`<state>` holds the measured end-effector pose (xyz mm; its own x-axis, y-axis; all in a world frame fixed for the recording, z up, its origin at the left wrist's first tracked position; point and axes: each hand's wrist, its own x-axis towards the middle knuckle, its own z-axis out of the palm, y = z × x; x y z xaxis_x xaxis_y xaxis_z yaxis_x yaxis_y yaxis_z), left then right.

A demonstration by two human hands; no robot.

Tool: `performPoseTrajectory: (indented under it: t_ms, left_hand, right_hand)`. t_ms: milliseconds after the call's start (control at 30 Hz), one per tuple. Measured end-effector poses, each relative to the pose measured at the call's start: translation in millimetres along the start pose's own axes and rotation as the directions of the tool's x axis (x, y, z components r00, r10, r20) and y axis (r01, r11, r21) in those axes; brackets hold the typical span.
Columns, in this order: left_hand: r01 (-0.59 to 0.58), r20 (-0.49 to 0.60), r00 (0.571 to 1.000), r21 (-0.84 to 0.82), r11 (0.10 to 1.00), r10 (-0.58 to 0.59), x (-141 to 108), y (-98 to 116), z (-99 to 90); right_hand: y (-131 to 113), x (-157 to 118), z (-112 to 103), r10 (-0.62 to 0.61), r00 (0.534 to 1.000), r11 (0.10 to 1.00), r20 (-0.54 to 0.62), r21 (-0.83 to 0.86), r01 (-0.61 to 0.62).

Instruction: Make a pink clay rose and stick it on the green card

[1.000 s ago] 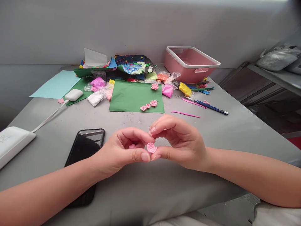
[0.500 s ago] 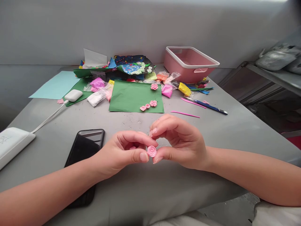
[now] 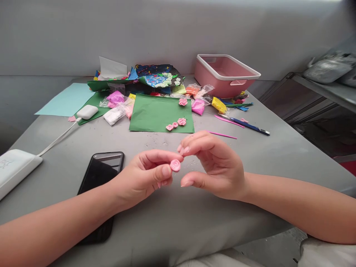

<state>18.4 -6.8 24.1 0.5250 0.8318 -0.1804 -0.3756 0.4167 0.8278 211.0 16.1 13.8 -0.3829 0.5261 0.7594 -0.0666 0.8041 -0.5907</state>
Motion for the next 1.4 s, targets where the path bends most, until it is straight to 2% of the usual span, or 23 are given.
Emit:
performPoseTrajectory:
  t_ms: [67,167,233,267,333,467,600,733,800,867,1000,1067,1133,1300,1400]
  left_hand:
    - [0.011,-0.075,0.997,-0.059,0.998,-0.015,1.3,0.5,1.0]
    - [0.051,-0.139,0.988,-0.131,0.990,-0.069,2.1,1.9,1.8]
    - [0.072,-0.163,0.982,-0.153,0.986,-0.097,1.9,2.7,2.5]
    - [0.081,-0.171,0.979,-0.158,0.984,-0.108,1.6,3.0,3.0]
    - [0.095,-0.171,0.978,-0.162,0.982,-0.122,1.3,3.2,4.0]
    - [0.105,-0.131,0.983,-0.153,0.983,-0.126,2.0,2.7,5.4]
    - [0.130,-0.126,0.980,-0.164,0.978,-0.152,3.7,2.1,5.8]
    - [0.147,-0.148,0.973,-0.189,0.971,-0.177,4.0,1.7,6.5]
    - [0.166,-0.141,0.971,-0.189,0.968,-0.194,3.7,1.8,7.0]
    - [0.174,-0.149,0.968,-0.187,0.967,-0.203,3.9,2.3,7.5]
    - [0.064,-0.239,0.964,-0.201,0.977,-0.113,5.8,3.4,8.6]
    - [0.035,-0.254,0.963,-0.200,0.979,-0.086,6.7,3.6,9.0]
    - [0.055,-0.245,0.964,-0.186,0.981,-0.100,6.9,3.8,9.1]
    - [0.066,-0.213,0.973,-0.134,0.989,-0.094,5.5,3.8,6.5]
    - [0.064,-0.189,0.979,-0.101,0.993,-0.082,5.2,3.3,3.7]
  right_hand:
    - [2.4,-1.0,0.9,-0.197,0.980,0.953,0.028,-0.231,0.198]
    - [4.6,-3.6,4.6,-0.455,0.866,0.723,0.206,-0.483,0.494]
    - [4.5,-5.3,8.0,-0.520,0.804,0.604,0.287,-0.542,0.584]
    - [4.3,-6.0,9.6,-0.529,0.791,0.571,0.307,-0.561,0.599]
    - [4.0,-7.2,12.1,-0.518,0.793,0.535,0.320,-0.602,0.592]
    - [6.9,-9.1,14.7,-0.499,0.805,0.502,0.322,-0.650,0.571]
    - [9.7,-10.6,14.2,-0.537,0.777,0.490,0.327,-0.628,0.604]
    - [7.2,-9.2,12.3,-0.383,0.805,0.578,0.454,-0.562,0.592]
    - [6.0,-7.0,12.4,-0.427,0.784,0.581,0.450,-0.529,0.619]
    - [5.6,-4.2,13.6,-0.515,0.743,0.562,0.426,-0.487,0.669]
    - [4.8,-0.4,16.4,-0.622,0.666,0.623,0.411,-0.255,0.740]
    - [3.4,0.0,15.5,-0.627,0.683,0.684,0.374,-0.156,0.713]
    - [1.2,-0.3,12.5,-0.579,0.736,0.748,0.352,-0.129,0.651]
    - [-4.5,-3.1,2.8,-0.317,0.900,0.942,0.298,-0.011,0.335]
    - [-6.2,-3.6,-0.9,-0.195,0.945,0.981,0.263,0.059,0.186]
